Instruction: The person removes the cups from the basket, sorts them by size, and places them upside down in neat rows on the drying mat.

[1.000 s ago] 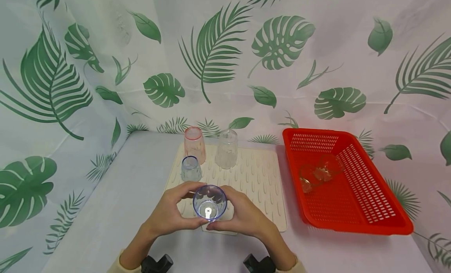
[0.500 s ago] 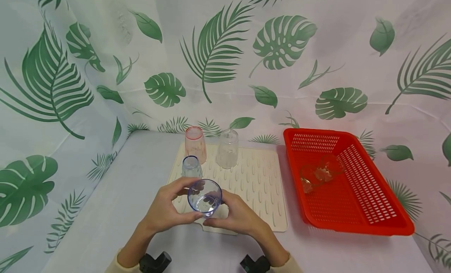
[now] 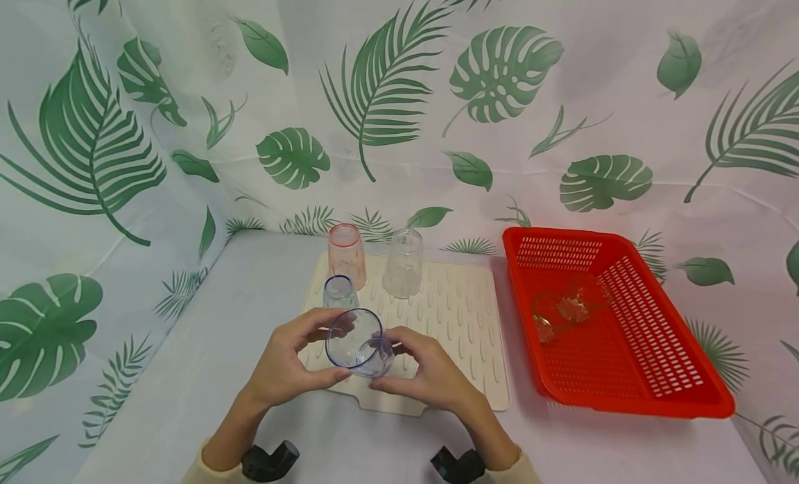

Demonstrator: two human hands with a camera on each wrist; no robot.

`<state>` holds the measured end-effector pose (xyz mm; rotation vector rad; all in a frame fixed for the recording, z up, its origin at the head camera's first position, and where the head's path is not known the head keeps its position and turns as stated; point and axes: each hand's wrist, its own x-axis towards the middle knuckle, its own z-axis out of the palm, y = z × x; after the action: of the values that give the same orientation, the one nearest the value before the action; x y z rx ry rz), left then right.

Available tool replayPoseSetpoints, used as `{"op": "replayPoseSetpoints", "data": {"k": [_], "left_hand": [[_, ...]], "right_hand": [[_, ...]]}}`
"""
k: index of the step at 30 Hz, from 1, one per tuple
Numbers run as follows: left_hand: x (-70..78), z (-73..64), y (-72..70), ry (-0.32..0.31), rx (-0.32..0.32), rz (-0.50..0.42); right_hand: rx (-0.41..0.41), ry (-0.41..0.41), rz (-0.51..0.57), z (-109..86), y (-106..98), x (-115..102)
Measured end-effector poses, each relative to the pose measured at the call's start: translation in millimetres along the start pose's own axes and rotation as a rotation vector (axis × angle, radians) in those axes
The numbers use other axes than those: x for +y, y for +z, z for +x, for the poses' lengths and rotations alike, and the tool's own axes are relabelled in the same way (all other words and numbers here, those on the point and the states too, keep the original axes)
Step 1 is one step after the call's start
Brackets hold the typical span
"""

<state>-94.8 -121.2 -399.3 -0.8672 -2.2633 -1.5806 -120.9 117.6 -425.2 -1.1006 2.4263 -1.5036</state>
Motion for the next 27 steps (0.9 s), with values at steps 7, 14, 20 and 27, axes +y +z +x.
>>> {"op": "replayPoseSetpoints", "data": {"k": [7, 14, 20, 27], "left_hand": [[-12.4, -2.3, -5.5, -0.033, -0.043, -0.017], [-13.7, -3.0, -0.4, -0.121, -0.123, -0.020], [-13.7, -2.5, 8.6, -0.132, -0.152, 0.006], [-15.3, -2.5, 14.8, -0.133, -0.180, 0.023]], "right_hand": [[0.060, -0.039, 0.046, -6.5, -19.1, 5.0], [0.132, -0.143, 0.158, -11.2, -32.1, -0.4], [0.135, -0.215, 0.275, -8.8, -32.8, -3.9], [0.190, -0.245, 0.273, -8.0, -30.6, -4.8]]}}
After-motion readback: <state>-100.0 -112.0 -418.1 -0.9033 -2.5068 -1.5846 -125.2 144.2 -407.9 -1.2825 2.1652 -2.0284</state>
